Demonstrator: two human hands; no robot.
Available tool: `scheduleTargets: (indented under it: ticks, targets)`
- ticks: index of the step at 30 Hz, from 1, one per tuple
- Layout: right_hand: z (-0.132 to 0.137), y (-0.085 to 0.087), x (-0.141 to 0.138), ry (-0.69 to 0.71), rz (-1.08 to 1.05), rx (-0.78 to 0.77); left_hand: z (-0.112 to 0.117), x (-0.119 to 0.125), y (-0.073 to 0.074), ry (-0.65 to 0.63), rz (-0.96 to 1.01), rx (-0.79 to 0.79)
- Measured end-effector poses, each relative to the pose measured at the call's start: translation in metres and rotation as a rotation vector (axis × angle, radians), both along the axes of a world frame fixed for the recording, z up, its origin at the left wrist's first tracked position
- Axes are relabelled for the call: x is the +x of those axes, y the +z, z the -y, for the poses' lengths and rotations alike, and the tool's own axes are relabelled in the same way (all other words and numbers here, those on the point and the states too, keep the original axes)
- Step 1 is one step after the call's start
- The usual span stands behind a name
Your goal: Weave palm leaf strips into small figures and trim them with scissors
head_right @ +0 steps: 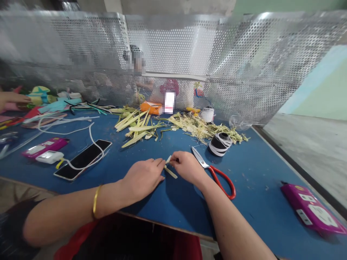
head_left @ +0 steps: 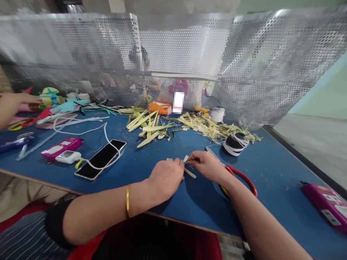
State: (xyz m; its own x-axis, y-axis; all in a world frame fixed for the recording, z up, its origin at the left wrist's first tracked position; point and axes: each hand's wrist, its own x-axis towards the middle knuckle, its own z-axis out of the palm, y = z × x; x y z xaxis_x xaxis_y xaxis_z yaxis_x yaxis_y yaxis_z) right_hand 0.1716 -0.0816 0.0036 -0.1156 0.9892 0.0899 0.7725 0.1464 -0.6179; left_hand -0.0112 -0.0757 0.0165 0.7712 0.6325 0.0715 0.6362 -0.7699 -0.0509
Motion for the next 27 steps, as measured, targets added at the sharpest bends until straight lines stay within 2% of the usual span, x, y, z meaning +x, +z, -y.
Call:
scheduleTargets:
  ticks: [3,6,7,9,13,17,21,27]
  targets:
    - [0.003,0.002,-0.003,0.0,0.038,0.004,-0.012,-0.022,0.018,0.043,0.145,-0.134]
    - [0.004,0.002,-0.004,-0.004,0.085,0.047,-0.035,-0.037,0.024,0.152,0.268,-0.164]
    - [0.004,0.002,-0.004,0.002,0.086,0.06,-0.042,-0.039,0.022,0.177,0.297,-0.161]
    - [0.004,0.001,-0.004,0.028,0.056,0.075,-0.051,-0.038,0.015,0.131,0.304,-0.208]
    - [0.003,-0.002,-0.005,0.076,-0.047,0.065,-0.054,-0.025,0.001,0.063,0.282,-0.267]
    - [0.004,-0.004,-0.007,0.093,-0.103,0.059,-0.058,-0.017,0.0,-0.022,0.238,-0.311]
    - [0.005,-0.004,-0.011,0.133,-0.165,0.039,-0.066,-0.023,0.002,-0.121,0.216,-0.332]
    - [0.009,-0.006,-0.016,0.162,-0.177,-0.008,-0.064,-0.028,-0.012,-0.175,0.217,-0.305]
